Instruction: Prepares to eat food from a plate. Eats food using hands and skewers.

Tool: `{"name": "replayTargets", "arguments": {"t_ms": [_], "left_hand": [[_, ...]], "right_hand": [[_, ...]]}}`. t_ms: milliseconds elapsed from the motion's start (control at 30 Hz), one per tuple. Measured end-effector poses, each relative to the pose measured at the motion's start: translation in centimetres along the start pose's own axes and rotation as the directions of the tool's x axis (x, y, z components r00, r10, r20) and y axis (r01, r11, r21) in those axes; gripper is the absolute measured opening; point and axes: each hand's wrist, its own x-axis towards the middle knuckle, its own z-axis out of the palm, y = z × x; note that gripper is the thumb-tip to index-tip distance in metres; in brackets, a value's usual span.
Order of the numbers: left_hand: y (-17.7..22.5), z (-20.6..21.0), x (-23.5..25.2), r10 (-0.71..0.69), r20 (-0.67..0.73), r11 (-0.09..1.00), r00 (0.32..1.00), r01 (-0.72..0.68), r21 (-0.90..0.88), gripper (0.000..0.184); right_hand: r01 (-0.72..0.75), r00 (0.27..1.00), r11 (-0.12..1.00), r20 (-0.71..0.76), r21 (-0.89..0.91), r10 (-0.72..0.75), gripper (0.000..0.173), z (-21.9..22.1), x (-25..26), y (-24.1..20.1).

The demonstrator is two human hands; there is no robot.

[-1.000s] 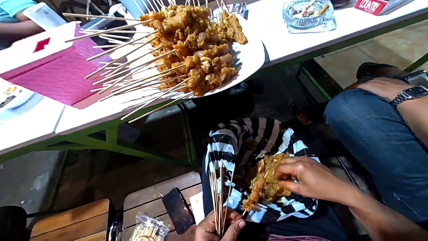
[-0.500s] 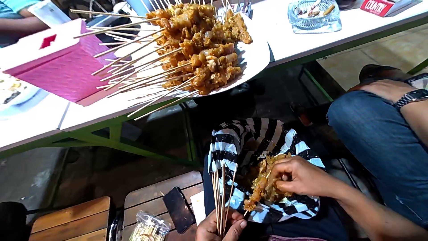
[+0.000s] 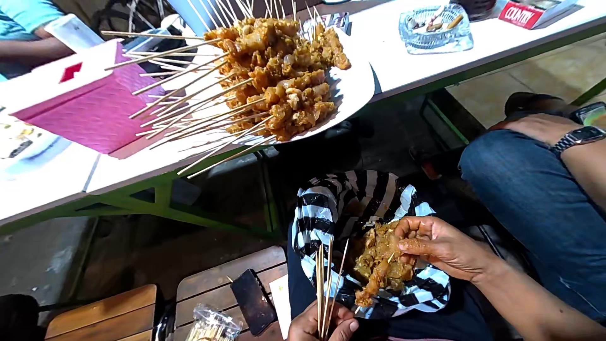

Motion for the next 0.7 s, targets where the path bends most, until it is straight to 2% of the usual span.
{"name": "replayTargets", "arguments": {"t_ms": [100,233,333,433,600,700], "left_hand": [[-0.04,0.04,0.02,-0.003,-0.003,1.000,1.000,0.003,-0.002,0.011],[-0.12,0.02,0.04,-0.006,-0.012,1.000,1.000,0.006,0.007,0.010],[-0.18,0.03,0.00,-0.016,-0.021,1.000,1.000,0.017,0.013,0.010],[-0.10,0.03,0.02,-0.018,-0.027,1.000,0.999,0.019,0.017,0.009],[-0.02,-0.02,-0.01,-0.013,-0.016,1.000,1.000,0.014,0.024,0.009],[-0.04,-0.02,0.00,-0.016,-0.014,0.999,1.000,0.017,0.042,0.009]], "right_hand": [[0.026,0.999,1.000,-0.023,0.016,-0.026,0.014,0.33,0.00,0.11],[0.109,0.994,0.991,0.016,-0.080,-0.109,0.029,0.36,-0.07,0.33],[0.179,0.984,0.973,0.036,-0.143,-0.176,0.023,0.54,-0.23,0.45],[0.186,0.983,0.972,0.018,-0.143,-0.185,0.014,0.81,-0.13,0.26],[0.178,0.984,0.975,0.002,-0.136,-0.179,0.013,0.91,0.01,0.26],[0.225,0.973,0.956,-0.003,-0.190,-0.229,0.013,0.90,0.04,0.34]]}}
